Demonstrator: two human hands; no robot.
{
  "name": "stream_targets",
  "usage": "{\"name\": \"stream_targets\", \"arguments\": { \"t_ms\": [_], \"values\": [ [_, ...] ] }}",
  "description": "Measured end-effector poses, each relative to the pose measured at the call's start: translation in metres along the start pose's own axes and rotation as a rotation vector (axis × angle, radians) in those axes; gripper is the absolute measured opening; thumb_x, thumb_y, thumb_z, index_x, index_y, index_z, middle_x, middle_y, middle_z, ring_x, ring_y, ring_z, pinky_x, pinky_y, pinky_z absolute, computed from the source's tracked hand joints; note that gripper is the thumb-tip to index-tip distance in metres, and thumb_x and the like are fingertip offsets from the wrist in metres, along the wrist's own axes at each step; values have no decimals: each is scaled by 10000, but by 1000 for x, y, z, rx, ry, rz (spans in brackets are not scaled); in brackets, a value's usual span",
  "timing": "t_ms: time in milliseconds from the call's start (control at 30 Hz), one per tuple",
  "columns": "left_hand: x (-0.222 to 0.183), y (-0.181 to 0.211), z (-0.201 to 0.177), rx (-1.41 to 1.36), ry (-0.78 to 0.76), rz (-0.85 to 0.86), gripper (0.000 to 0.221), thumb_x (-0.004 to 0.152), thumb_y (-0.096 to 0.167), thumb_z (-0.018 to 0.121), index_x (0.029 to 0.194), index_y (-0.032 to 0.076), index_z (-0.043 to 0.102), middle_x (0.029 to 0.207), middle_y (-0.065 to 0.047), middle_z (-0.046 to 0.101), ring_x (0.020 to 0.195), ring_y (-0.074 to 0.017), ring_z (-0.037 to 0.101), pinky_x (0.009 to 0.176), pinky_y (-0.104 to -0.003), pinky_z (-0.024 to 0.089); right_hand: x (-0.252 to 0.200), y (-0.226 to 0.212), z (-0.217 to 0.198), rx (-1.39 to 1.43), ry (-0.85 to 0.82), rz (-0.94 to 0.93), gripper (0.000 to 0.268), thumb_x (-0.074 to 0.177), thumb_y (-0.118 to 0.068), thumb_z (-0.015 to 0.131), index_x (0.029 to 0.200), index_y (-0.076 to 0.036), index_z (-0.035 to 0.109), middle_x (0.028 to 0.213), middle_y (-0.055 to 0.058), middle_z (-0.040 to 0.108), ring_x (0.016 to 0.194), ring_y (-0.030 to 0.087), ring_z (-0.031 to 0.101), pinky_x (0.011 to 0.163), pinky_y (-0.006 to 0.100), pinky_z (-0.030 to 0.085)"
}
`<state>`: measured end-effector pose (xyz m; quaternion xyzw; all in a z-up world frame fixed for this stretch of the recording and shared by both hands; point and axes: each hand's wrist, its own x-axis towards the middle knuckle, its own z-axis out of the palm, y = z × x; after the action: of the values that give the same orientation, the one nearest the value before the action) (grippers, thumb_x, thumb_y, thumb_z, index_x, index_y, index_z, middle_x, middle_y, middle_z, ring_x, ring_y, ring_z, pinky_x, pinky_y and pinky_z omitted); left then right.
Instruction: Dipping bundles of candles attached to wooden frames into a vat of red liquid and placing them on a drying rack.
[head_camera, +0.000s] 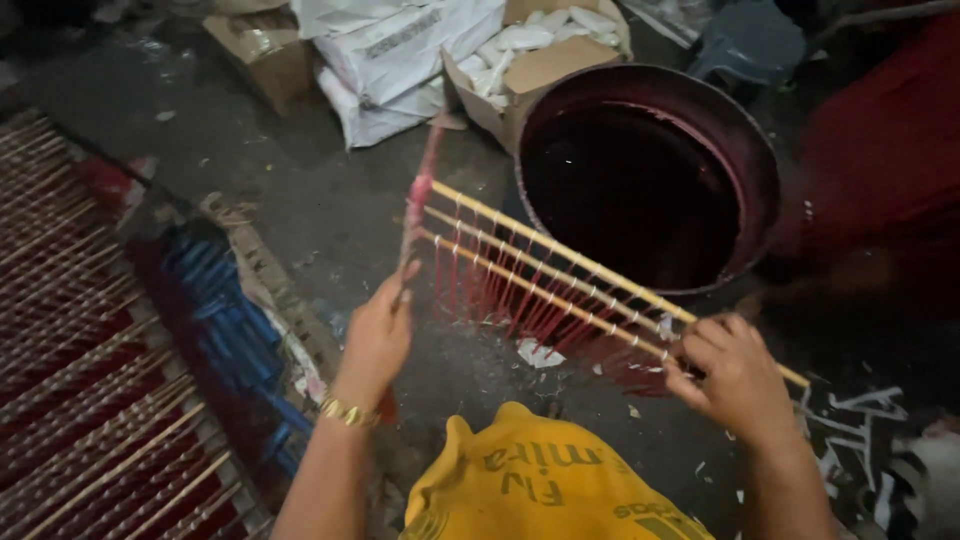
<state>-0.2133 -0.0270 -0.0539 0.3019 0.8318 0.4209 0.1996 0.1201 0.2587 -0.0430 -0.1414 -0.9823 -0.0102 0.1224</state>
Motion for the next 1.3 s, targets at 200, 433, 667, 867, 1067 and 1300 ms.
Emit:
{"name": "stream_targets", "arguments": {
  "t_ms": [200,433,667,867,1067,1300],
  "values": [
    [-27,-37,-31,116,7,-201,503,1029,310,390,1507,377,531,1234,-105,687,948,-316,635,839,-424,464,26,27,-24,-24,90,78,150,846,-267,731,860,-150,638,892,28,583,881,300,507,798,443,403],
    [-65,-105,-61,60,43,-334,503,1020,351,413,1477,306,619,1022,-101,757,906,-269,701,855,-360,478,74,73,-44,-102,169,255,105,952,-233,735,937,-130,746,940,63,626,940,326,501,872,459,409],
    [-57,-147,-72,132,26,-438,447,1029,380,427,1411,344,657,1283,-13,748,980,-237,794,886,-342,529,130,121,0,-139,262,352,198,943,-262,750,1068,-115,796,1001,92,635,1012,363,499,861,470,428],
    [-16,-158,-60,91,94,-593,421,1035,327,503,1401,372,705,890,-85,800,930,-193,761,786,-314,495,163,148,77,-168,242,484,219,916,-341,711,1016,-161,785,971,91,625,958,398,497,839,500,437],
    [60,-148,-39,216,24,-487,437,978,406,480,1351,412,709,1172,9,803,1026,-219,739,887,-328,493,169,166,193,-200,248,607,275,933,-362,656,929,-107,758,914,168,648,869,447,552,761,545,468],
    [183,-71,-17,246,-301,-745,499,1031,353,409,1480,379,626,799,-83,655,644,-224,561,708,-348,423,153,175,311,109,283,696,140,840,-292,718,869,-157,741,857,84,620,850,369,539,823,481,435]
  ]
}}
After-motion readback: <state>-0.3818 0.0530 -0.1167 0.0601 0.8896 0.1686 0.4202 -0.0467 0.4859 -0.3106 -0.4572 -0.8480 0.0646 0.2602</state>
